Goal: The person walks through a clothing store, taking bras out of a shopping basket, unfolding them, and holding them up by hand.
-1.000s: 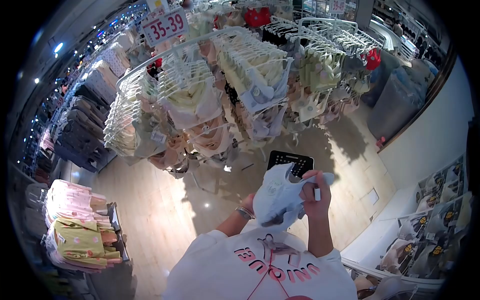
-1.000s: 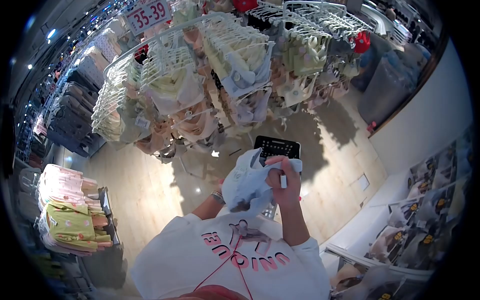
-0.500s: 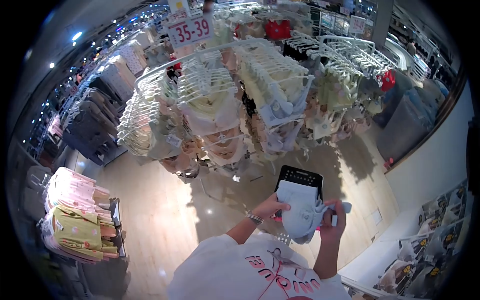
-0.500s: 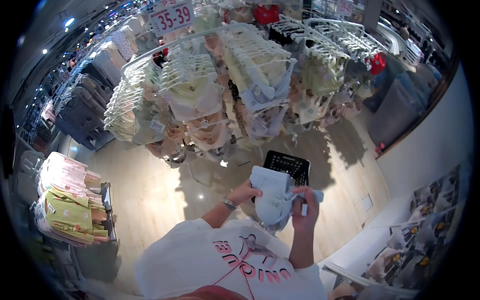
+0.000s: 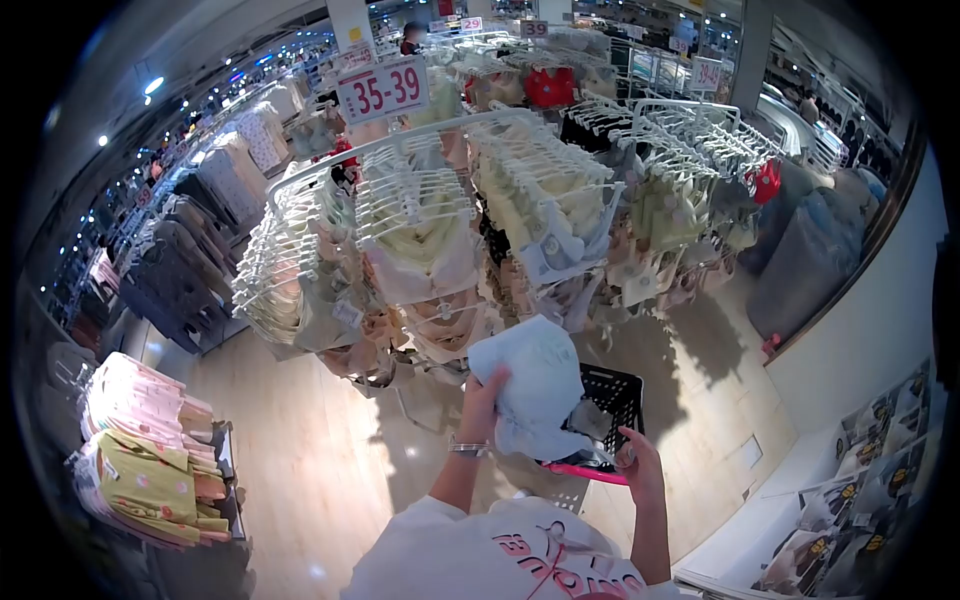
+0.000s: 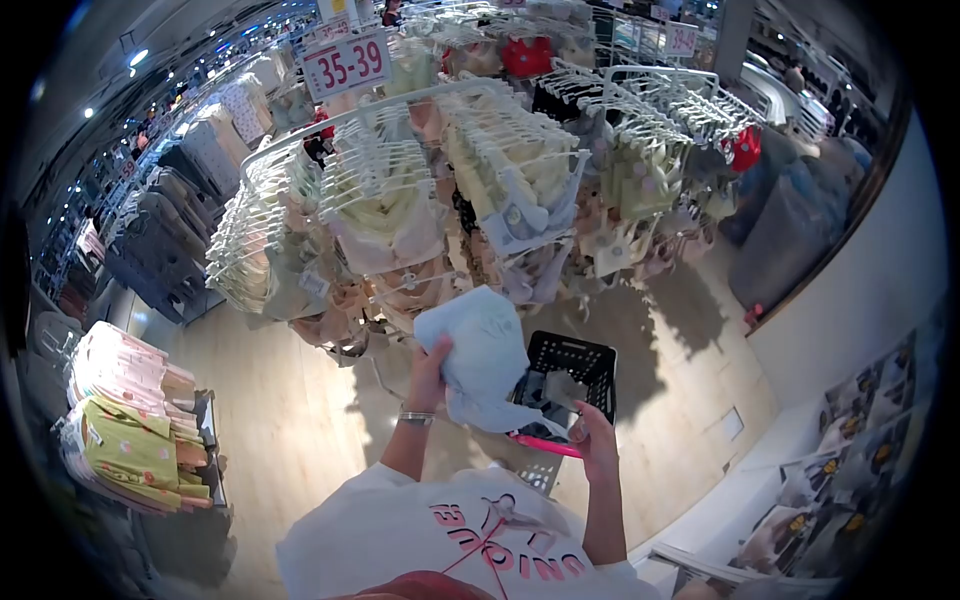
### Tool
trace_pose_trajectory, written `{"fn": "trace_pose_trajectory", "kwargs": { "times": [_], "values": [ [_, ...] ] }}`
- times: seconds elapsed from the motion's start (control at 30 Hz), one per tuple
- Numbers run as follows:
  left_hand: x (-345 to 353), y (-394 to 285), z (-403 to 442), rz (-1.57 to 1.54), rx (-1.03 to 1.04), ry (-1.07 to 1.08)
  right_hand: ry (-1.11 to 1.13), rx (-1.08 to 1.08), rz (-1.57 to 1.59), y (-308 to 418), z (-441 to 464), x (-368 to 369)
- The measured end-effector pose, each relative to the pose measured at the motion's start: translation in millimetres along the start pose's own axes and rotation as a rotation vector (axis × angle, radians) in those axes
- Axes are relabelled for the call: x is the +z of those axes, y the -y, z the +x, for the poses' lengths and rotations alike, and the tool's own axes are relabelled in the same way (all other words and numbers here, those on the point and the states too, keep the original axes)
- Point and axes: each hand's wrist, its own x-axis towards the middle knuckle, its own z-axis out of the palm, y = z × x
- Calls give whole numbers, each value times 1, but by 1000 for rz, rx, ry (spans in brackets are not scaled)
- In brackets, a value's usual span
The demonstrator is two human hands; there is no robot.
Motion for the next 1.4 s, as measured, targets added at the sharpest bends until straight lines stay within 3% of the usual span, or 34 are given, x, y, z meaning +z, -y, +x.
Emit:
{"fn": "trace_pose_trajectory", "kwargs": {
  "times": [0.07,0.1,0.23,0.27,0.37,0.4,0.47,0.7,0.8,0.87,0.93,1.0,1.1,1.2,1.3,1.4],
  "values": [
    [-10,-3,-6,472,79,109,-105,25,-244,-11,8,1],
    [-10,-4,-8,547,84,162,-156,39,-363,-19,14,2],
    [4,-13,-25,809,133,335,141,-76,-745,-68,29,-3],
    [12,-20,-30,834,154,357,287,-76,-964,-63,31,1],
    [17,-14,-29,856,182,418,260,-307,-909,-76,33,27],
    [17,-13,-28,857,183,433,215,-79,-781,-66,30,39],
    [23,-22,-31,787,128,475,294,-15,-692,-63,35,42],
    [10,-15,-26,631,69,587,407,-301,-887,-67,41,58],
    [10,-24,-27,546,99,583,345,-328,-608,-105,49,43],
    [-1,-28,-26,529,23,520,377,-513,-937,-124,59,37],
    [-10,-30,-23,499,-38,455,353,-508,-1052,-117,56,46],
    [-11,-29,-17,455,-78,390,282,-323,-950,-92,50,65],
    [-9,-16,-7,390,-35,308,217,-100,-534,-49,48,92],
    [0,-4,0,363,41,377,126,5,-298,-23,50,100],
    [16,-2,-1,249,-100,358,102,24,-85,9,47,99],
    [20,16,1,192,-319,397,82,47,-241,17,51,73]
  ]
}}
